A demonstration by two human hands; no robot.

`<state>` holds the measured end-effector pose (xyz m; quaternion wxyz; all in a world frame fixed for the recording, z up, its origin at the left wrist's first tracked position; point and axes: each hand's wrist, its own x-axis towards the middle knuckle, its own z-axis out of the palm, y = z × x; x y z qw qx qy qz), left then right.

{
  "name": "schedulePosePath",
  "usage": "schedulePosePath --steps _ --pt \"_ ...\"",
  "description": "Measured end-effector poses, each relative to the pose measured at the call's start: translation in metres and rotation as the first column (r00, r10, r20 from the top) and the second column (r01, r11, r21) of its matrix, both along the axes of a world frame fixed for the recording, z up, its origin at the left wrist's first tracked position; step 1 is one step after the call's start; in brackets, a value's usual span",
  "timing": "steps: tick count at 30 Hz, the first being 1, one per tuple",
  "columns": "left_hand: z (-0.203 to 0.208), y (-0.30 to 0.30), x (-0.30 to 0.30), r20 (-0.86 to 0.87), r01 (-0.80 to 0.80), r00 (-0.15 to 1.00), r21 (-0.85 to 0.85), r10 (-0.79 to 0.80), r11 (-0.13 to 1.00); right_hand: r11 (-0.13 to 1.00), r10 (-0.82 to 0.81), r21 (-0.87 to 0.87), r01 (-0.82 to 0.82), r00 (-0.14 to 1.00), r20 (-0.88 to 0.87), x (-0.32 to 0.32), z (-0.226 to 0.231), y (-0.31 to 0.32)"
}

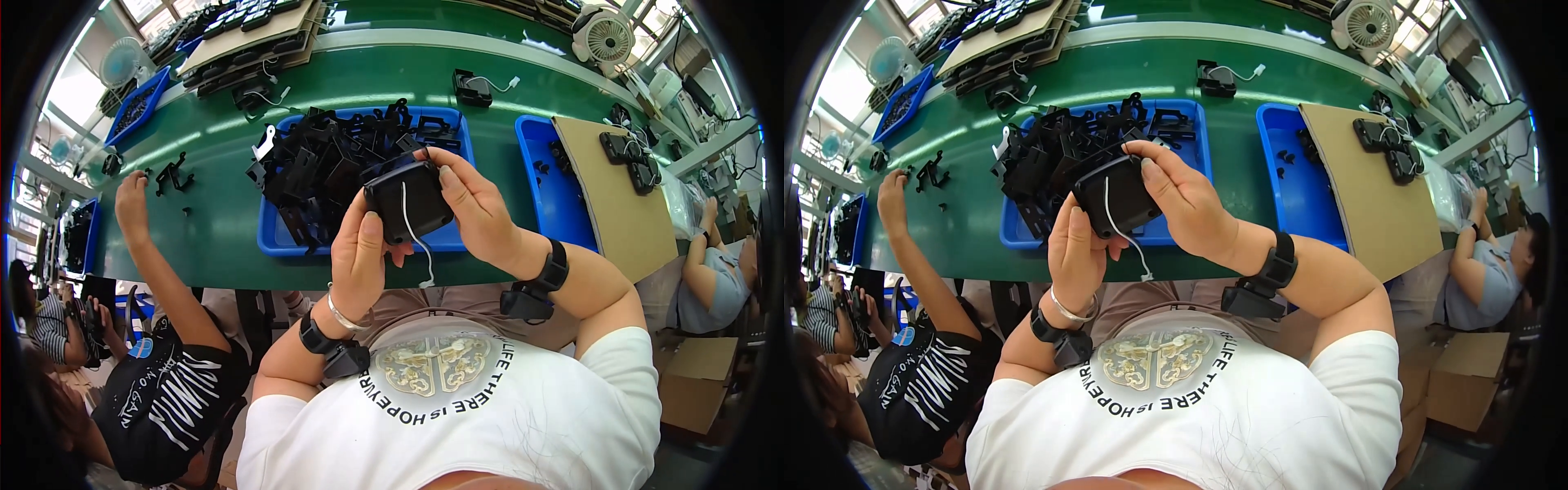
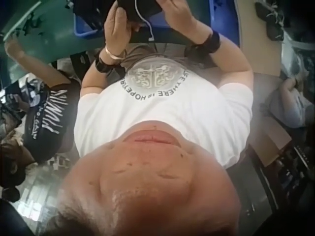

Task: The person picks up a black housing and a bracket, fits the bracket onto the housing, and inserts a small black piece from a blue tray into the side by hand. After pressing the piece into place, the person sets the assembled unit onto a cardboard sheet and reaches for another housing.

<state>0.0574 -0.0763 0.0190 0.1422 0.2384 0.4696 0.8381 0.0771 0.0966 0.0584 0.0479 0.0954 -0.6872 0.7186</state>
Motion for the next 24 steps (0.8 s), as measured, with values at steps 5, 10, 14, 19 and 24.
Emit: schedulePosePath --steps 5,10,14,19,24 --pt "0.019 0.003 0.014 0.029 -0.171 0.985 0.140 0.169 0.975 0.992 -0.034 -0.121 0.039 0.999 0.042 -0.064 0.018 0.024" --pt "-0.008 -0.046 0.007 -0.368 0.421 0.734 -0.414 -0.571 0.807 0.941 -0.285 0.205 0.267 0.956 0.063 -0.178 0.010 0.076" --pt "-0.026 -0.055 0.011 -0.415 0.184 0.789 -0.543 -0.452 0.819 0.817 -0.422 0.452 0.360 0.905 0.043 -0.265 -0.037 0.110" --pt "-0.033 -0.062 0.011 -0.381 0.105 0.859 -0.524 -0.342 0.845 0.741 -0.479 0.591 0.319 0.868 0.133 -0.293 -0.063 0.118" --pt "-0.036 -0.063 0.005 -0.360 0.102 0.872 -0.531 -0.332 0.841 0.766 -0.495 0.564 0.307 0.843 0.213 -0.306 -0.058 0.136"
